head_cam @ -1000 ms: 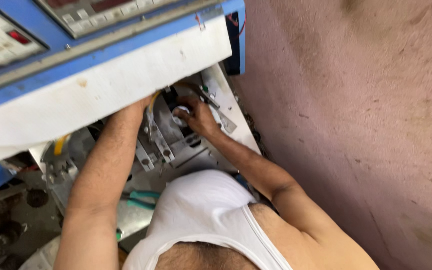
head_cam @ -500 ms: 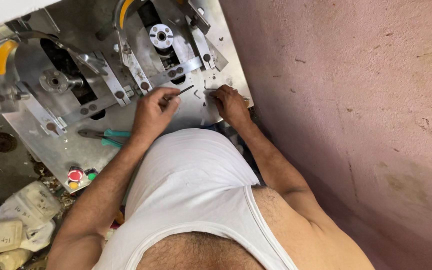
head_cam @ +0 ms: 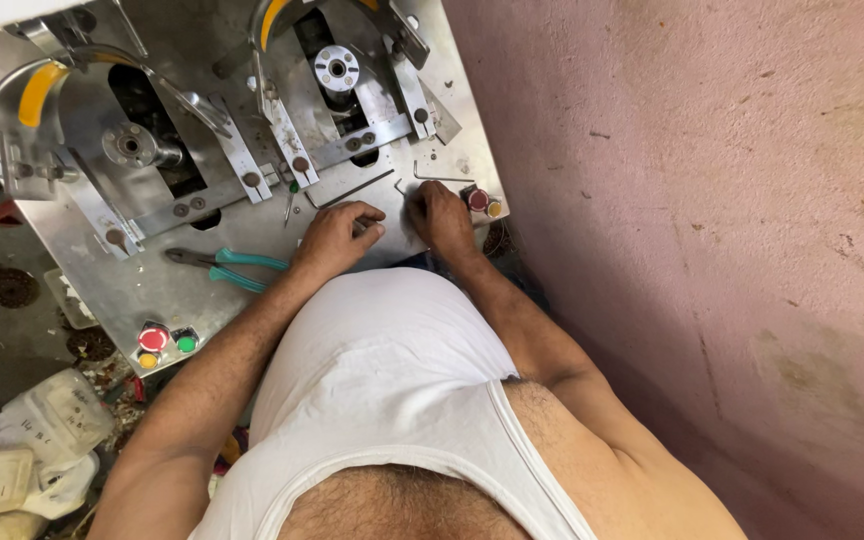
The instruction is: The person assembles mechanical components by hand and with pliers, inserting small pins and springs into metal housings while working at an industrial machine.
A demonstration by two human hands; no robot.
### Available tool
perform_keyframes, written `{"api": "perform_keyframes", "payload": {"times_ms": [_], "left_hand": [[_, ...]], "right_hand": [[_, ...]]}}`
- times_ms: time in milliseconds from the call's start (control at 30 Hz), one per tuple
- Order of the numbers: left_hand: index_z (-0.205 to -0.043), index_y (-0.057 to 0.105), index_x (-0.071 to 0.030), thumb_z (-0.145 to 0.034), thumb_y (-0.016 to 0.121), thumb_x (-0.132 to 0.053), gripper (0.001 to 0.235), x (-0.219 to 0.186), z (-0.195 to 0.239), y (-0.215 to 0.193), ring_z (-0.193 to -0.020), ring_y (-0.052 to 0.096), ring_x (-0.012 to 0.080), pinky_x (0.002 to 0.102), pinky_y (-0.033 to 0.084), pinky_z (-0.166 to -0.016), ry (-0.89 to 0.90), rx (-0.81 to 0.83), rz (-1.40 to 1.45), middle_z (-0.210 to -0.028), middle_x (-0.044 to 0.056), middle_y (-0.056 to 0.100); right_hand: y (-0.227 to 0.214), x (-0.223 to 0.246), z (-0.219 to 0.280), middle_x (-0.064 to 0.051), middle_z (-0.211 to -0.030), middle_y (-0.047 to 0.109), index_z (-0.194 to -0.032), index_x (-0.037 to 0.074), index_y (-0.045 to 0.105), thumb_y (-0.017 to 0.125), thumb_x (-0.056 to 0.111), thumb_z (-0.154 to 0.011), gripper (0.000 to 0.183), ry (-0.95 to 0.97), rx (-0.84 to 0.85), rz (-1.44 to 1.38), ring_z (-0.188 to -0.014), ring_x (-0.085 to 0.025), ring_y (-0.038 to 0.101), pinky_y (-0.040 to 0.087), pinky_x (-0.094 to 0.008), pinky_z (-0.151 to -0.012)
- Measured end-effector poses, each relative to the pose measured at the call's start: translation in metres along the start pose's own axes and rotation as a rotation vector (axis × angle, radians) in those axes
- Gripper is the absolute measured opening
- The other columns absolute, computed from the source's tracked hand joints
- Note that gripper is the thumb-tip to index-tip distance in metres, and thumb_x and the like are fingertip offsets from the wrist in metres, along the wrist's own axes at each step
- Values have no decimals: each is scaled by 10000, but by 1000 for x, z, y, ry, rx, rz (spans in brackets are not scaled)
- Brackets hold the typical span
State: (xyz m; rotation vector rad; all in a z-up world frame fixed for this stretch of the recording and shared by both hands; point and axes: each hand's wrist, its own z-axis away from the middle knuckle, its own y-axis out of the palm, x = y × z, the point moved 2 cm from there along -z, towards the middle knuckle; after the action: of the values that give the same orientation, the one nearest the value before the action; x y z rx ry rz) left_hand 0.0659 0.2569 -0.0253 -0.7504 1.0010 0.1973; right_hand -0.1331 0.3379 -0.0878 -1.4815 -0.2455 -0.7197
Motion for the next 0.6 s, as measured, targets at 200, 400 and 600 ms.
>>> {"api": "perform_keyframes", "payload": {"times_ms": [200, 400, 600], "left_hand": [[-1153, 738, -84, -923, 729, -252, 285, 1, 1, -4, -915, 740, 195, 358, 611, -828, -49, -33, 21, -1085, 81, 773], [-1159, 746, -92, -919, 725, -276, 303, -3, -4, -13, -887, 755, 191, 356, 617, -810, -63, -106, 46, -1052, 72, 785], [-1191, 723, -72, -907, 759, -230, 327, -25, -25, -40, -850, 728, 129, 279, 626, -738, 36, -286, 306, -960, 61, 773]], "right_hand": [[4, 20, -20, -168, -968, 706, -1035, 45, 742, 740, 209, -898, 214, -26, -32, 25, -809, -326, 704, 586, -460, -722], [-5, 24, -21, -134, -911, 760, -1039, 48, 788, 767, 170, -870, 211, -14, -32, -228, -748, -248, 731, 608, -391, -704], [-45, 70, -33, -117, -862, 765, -1109, -11, 741, 739, 148, -939, 232, 150, 113, -781, -700, -155, 719, 609, -283, -627]]}}
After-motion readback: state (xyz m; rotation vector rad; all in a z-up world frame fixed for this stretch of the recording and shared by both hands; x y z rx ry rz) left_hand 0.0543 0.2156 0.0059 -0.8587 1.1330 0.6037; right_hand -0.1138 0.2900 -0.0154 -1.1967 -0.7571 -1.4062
